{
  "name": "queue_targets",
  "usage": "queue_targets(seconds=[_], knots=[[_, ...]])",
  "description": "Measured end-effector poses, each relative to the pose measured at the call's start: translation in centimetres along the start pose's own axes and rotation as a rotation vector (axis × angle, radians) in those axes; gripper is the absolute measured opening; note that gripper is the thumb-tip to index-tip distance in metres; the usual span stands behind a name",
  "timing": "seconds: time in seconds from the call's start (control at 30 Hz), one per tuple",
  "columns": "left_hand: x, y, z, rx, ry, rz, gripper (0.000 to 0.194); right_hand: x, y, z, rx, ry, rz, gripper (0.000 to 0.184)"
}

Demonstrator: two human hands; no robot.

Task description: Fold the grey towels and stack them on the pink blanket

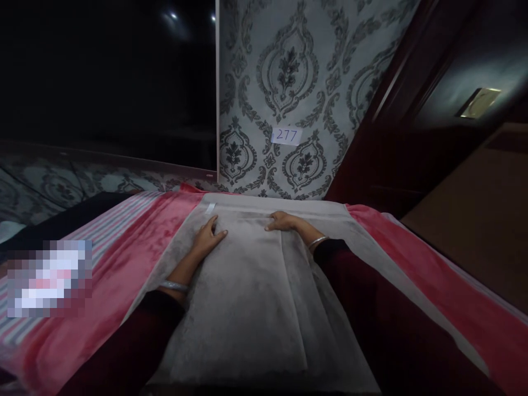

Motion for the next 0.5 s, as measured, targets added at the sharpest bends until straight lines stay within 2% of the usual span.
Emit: queue_targets(seconds=[0.1,0.2,0.27,0.3,0.33,0.37,0.43,0.47,0.5], knots=[[0.3,0.5,-0.1,-0.045,0.066,-0.176,0.081,2.3,-1.0,-1.6,0.017,-0.024,-0.024,0.027],[1.3,2.8,-1.2,-0.111,0.247,-0.216,0.055,4.3,-2.2,-3.4,0.021,-0.009,-0.049,0.029],[1.9,5.0,-3.0,-0.158,0.279,-0.226,0.036,5.4,-2.9,-4.6,0.043,0.018,-0.082,0.03],[1.9,6.1,-4.3,-0.167,0.214,-0.256,0.032,5.9,-3.3,-5.2,0.064,0.037,-0.109,0.031],[1.7,7.1,-5.9,-0.154,0.08,-0.307,0.032,6.4,-3.6,-5.9,0.092,0.059,-0.138,0.031],[1.1,8.0,-7.7,-0.111,-0.108,-0.374,0.034,6.9,-4.0,-6.5,0.121,0.084,-0.164,0.031],[-0.5,9.3,-11.8,0.066,-0.527,-0.52,0.044,8.2,-4.6,-7.6,0.168,0.142,-0.184,0.031],[-1.4,9.7,-13.8,0.175,-0.669,-0.619,0.048,8.9,-4.9,-8.2,0.187,0.176,-0.178,0.031],[-2.3,10.0,-15.5,0.264,-0.745,-0.724,0.052,9.6,-5.2,-8.8,0.206,0.212,-0.166,0.031]])
Point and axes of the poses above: each hand's wrist, its own z-axis towards the middle knuckle, its own x-axis out of the back of the hand, y = z × x, the point moved 1 cm from there along z, towards the middle knuckle, and after that the axes turned 8 degrees about -z, right-handed, at the moved point
